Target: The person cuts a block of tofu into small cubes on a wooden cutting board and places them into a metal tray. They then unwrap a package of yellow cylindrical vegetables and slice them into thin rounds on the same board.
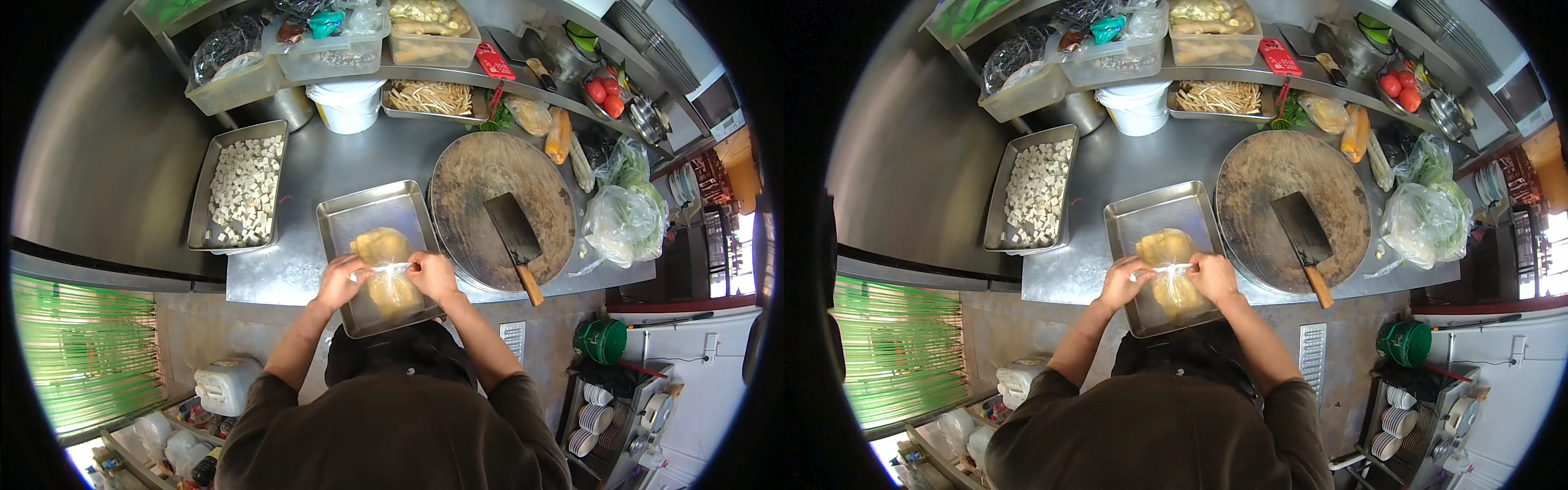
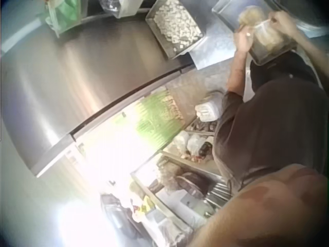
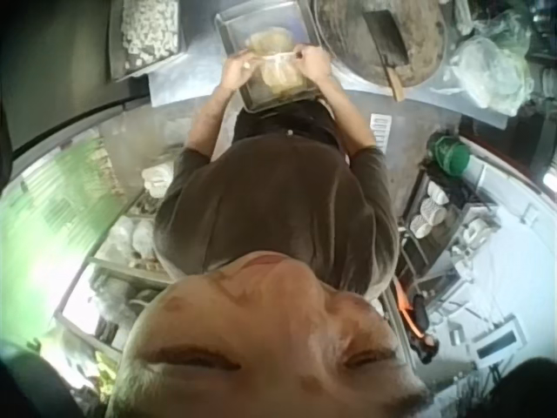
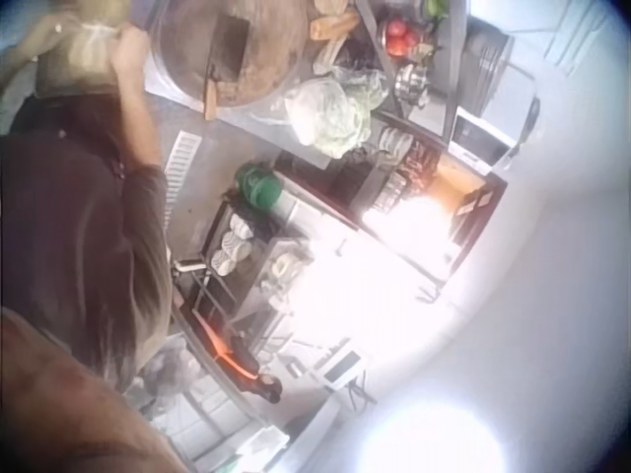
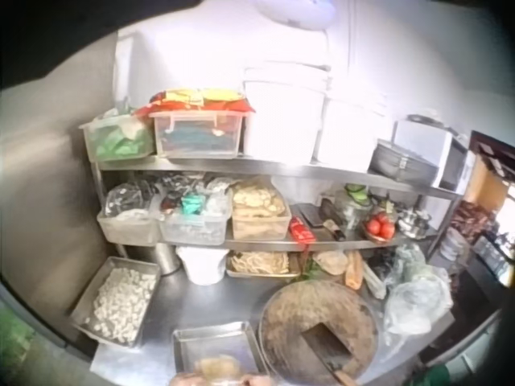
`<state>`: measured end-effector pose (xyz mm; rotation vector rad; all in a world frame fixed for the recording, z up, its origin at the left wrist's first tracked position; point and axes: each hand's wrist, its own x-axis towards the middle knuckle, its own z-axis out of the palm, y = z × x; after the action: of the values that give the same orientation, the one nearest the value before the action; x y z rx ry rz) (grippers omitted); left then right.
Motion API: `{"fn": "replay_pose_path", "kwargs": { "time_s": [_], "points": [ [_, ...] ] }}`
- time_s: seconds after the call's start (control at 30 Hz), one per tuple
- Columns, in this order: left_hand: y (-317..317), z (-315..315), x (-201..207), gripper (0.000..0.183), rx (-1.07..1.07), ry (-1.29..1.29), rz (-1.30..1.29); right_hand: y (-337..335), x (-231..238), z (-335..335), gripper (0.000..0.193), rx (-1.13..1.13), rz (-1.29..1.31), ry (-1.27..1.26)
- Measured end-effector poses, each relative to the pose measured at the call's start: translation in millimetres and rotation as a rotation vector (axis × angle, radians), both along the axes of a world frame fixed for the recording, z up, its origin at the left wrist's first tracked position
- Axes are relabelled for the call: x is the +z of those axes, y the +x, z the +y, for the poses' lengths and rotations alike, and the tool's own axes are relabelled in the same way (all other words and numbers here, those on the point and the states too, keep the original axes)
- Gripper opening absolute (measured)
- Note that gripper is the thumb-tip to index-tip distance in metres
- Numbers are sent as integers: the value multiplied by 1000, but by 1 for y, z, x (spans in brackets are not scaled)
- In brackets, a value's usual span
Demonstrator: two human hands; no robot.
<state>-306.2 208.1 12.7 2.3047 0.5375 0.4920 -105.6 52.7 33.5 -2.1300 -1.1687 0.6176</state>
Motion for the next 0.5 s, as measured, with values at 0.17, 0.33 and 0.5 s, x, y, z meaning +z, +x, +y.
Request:
{"fn": "replay_pose_path", "kwargs": {
  "time_s": [0.17,0.33,0.5],
  "points": [
    [34,-15,21,27,-134,-54,180,-20,36,12,17,198,79,153],
    [70,5,44,12,-182,-161,70,-8,41,-12,21,36,217,282],
    [91,31,66,12,155,-300,-115,37,56,-77,20,-235,241,411]
  ]
}}
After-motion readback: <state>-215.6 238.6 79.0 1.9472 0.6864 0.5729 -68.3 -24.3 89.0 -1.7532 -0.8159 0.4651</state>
